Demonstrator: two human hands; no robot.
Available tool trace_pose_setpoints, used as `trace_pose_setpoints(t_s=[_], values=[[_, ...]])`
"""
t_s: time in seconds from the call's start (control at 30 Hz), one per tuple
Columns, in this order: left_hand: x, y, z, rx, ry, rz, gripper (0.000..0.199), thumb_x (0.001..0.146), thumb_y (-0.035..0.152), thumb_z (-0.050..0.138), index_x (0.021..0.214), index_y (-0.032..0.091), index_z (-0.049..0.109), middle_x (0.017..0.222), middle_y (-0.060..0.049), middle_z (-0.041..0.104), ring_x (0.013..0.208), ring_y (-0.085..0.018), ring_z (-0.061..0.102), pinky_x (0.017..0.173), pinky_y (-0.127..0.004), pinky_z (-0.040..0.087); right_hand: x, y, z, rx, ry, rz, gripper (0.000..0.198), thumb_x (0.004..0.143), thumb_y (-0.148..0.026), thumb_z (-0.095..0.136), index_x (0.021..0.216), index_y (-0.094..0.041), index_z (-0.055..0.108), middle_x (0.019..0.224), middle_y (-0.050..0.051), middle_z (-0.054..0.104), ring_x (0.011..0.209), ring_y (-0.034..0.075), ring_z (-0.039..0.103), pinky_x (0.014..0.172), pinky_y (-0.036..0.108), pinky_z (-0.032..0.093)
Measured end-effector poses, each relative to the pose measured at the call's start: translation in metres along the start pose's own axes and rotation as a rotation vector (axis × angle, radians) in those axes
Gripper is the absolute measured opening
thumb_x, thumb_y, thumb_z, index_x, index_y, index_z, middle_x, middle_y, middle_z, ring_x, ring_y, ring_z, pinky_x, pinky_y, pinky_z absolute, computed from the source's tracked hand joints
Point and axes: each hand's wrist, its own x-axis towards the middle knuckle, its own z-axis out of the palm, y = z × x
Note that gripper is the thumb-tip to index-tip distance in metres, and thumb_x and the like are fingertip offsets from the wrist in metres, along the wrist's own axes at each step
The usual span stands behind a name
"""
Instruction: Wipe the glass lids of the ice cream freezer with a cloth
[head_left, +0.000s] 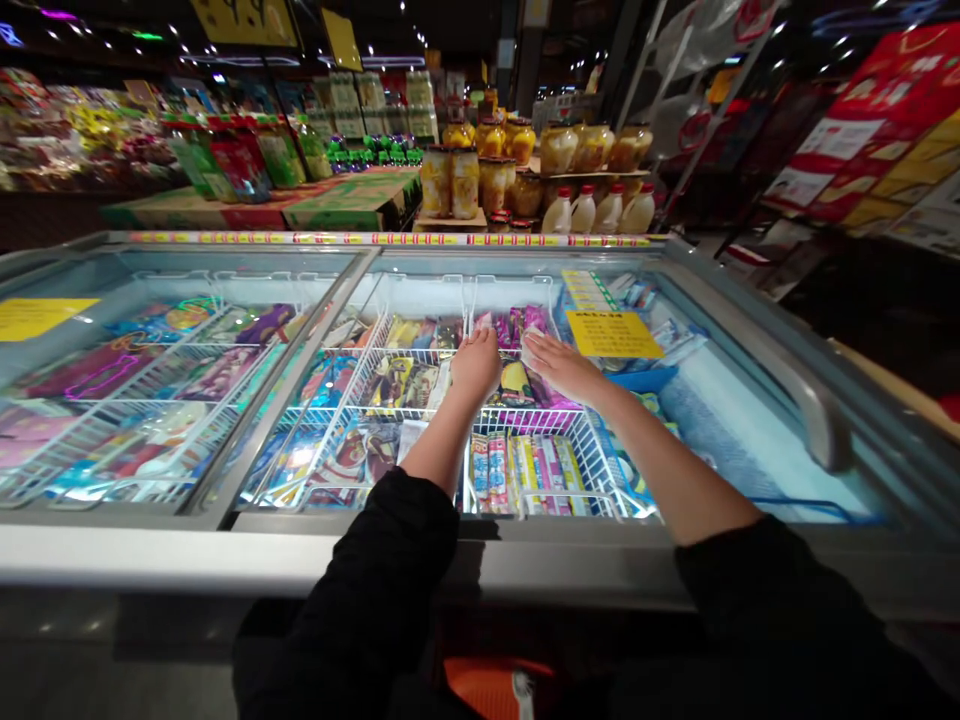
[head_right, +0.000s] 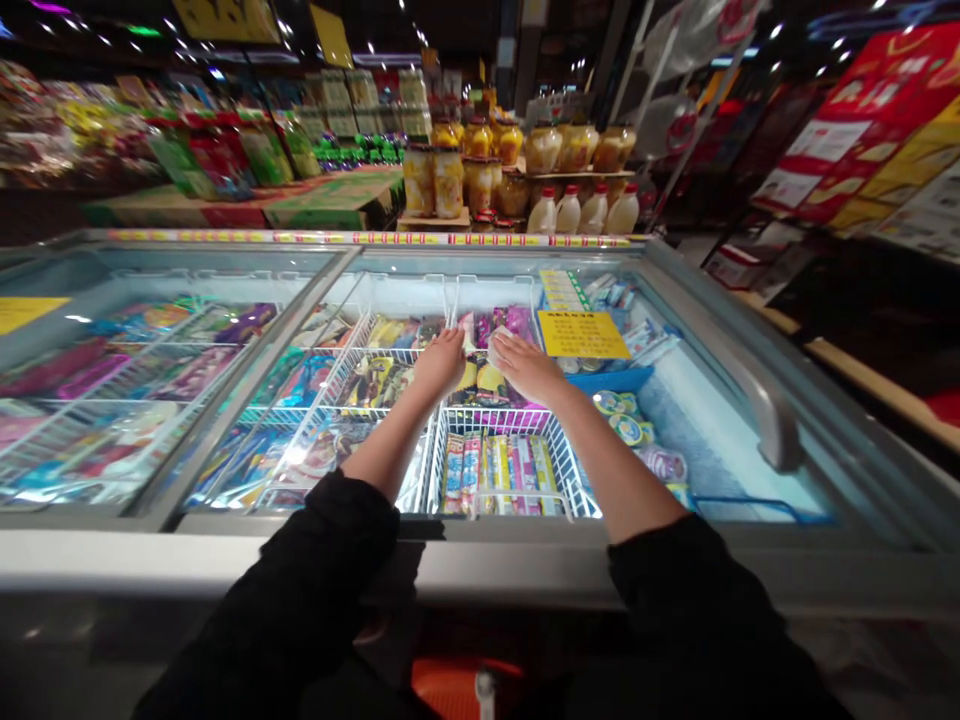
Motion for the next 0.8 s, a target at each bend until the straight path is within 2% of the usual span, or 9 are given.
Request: trace_pose_setpoints(t_s=[0.07, 0.17, 0.27, 0.33, 0.43, 0.5, 0.6, 0.7, 0.8], values=[[0.011, -0.002, 0.001, 0.01, 0.0, 0.002, 0.056, 0.107, 0.008, 0.034, 0.161, 0.013, 0.044, 0.171, -0.011, 0.042, 0.161, -0.02, 0.036, 0.132, -0.039, 0.029, 0.019, -0.007, 0.002, -0.043, 0.046, 0.033, 0.065, 0.109, -0.042, 0.026, 0.171, -0.022, 0.03, 0.178, 0.002, 0.025, 0.165, 0.027, 0.021, 0.135, 0.052, 0.02], [0.02, -0.011, 0.002, 0.011, 0.002, 0.035, 0.053, 0.11, 0.016, 0.034, 0.161, 0.019, 0.045, 0.171, -0.006, 0.042, 0.16, -0.018, 0.037, 0.133, -0.04, 0.027, 0.031, -0.012, 0.005, -0.067, 0.087, -0.022, 0.063, 0.109, -0.04, 0.024, 0.17, -0.025, 0.033, 0.177, 0.0, 0.029, 0.165, 0.025, 0.023, 0.135, 0.051, 0.02], [0.021, -0.018, 0.006, 0.006, 0.037, 0.061, 0.052, 0.11, 0.019, 0.035, 0.161, 0.021, 0.046, 0.171, -0.006, 0.043, 0.159, -0.017, 0.038, 0.133, -0.041, 0.028, 0.032, 0.001, 0.006, -0.027, 0.061, -0.145, 0.062, 0.11, -0.046, 0.023, 0.17, -0.033, 0.034, 0.177, -0.004, 0.028, 0.165, 0.022, 0.021, 0.135, 0.05, 0.02], [0.02, -0.02, 0.009, 0.008, 0.055, 0.063, 0.053, 0.11, 0.019, 0.035, 0.162, 0.019, 0.046, 0.17, -0.006, 0.044, 0.159, -0.018, 0.038, 0.132, -0.042, 0.029, 0.038, 0.017, 0.002, 0.001, 0.044, -0.17, 0.063, 0.109, -0.05, 0.022, 0.169, -0.035, 0.034, 0.177, -0.006, 0.027, 0.165, 0.022, 0.021, 0.135, 0.05, 0.02], [0.02, -0.019, 0.013, 0.007, 0.066, 0.061, 0.054, 0.109, 0.018, 0.035, 0.162, 0.015, 0.045, 0.169, -0.006, 0.044, 0.159, -0.02, 0.039, 0.132, -0.042, 0.03, 0.062, 0.03, -0.004, -0.024, 0.061, -0.057, 0.066, 0.108, -0.046, 0.022, 0.17, -0.025, 0.034, 0.177, 0.0, 0.027, 0.165, 0.024, 0.022, 0.135, 0.049, 0.02], [0.02, -0.019, 0.013, 0.002, 0.067, 0.058, 0.054, 0.108, 0.018, 0.036, 0.162, 0.015, 0.045, 0.17, -0.005, 0.044, 0.159, -0.02, 0.04, 0.133, -0.042, 0.029, 0.083, 0.027, -0.008, -0.062, 0.082, 0.011, 0.067, 0.108, -0.04, 0.023, 0.169, -0.017, 0.035, 0.178, 0.004, 0.026, 0.165, 0.026, 0.023, 0.135, 0.047, 0.021], [0.02, -0.019, 0.01, -0.008, 0.06, 0.059, 0.055, 0.108, 0.017, 0.037, 0.162, 0.018, 0.046, 0.17, -0.004, 0.044, 0.159, -0.019, 0.039, 0.133, -0.041, 0.029, 0.107, 0.013, -0.007, -0.091, 0.083, 0.031, 0.066, 0.107, -0.037, 0.024, 0.169, -0.019, 0.035, 0.177, 0.004, 0.027, 0.164, 0.027, 0.025, 0.135, 0.05, 0.021], [0.019, -0.019, 0.007, -0.014, 0.064, 0.067, 0.054, 0.108, 0.017, 0.038, 0.161, 0.018, 0.047, 0.169, -0.005, 0.045, 0.159, -0.018, 0.039, 0.132, -0.04, 0.03, 0.109, 0.01, -0.003, -0.079, 0.076, -0.024, 0.065, 0.108, -0.041, 0.023, 0.169, -0.023, 0.035, 0.177, 0.002, 0.029, 0.164, 0.027, 0.025, 0.135, 0.053, 0.02], [0.018, -0.019, 0.007, -0.021, 0.061, 0.06, 0.053, 0.109, 0.019, 0.037, 0.161, 0.016, 0.046, 0.169, -0.006, 0.045, 0.159, -0.019, 0.04, 0.132, -0.039, 0.03, 0.1, 0.023, 0.0, -0.035, 0.065, -0.143, 0.066, 0.108, -0.047, 0.023, 0.169, -0.027, 0.036, 0.176, -0.001, 0.03, 0.164, 0.024, 0.024, 0.136, 0.048, 0.018]])
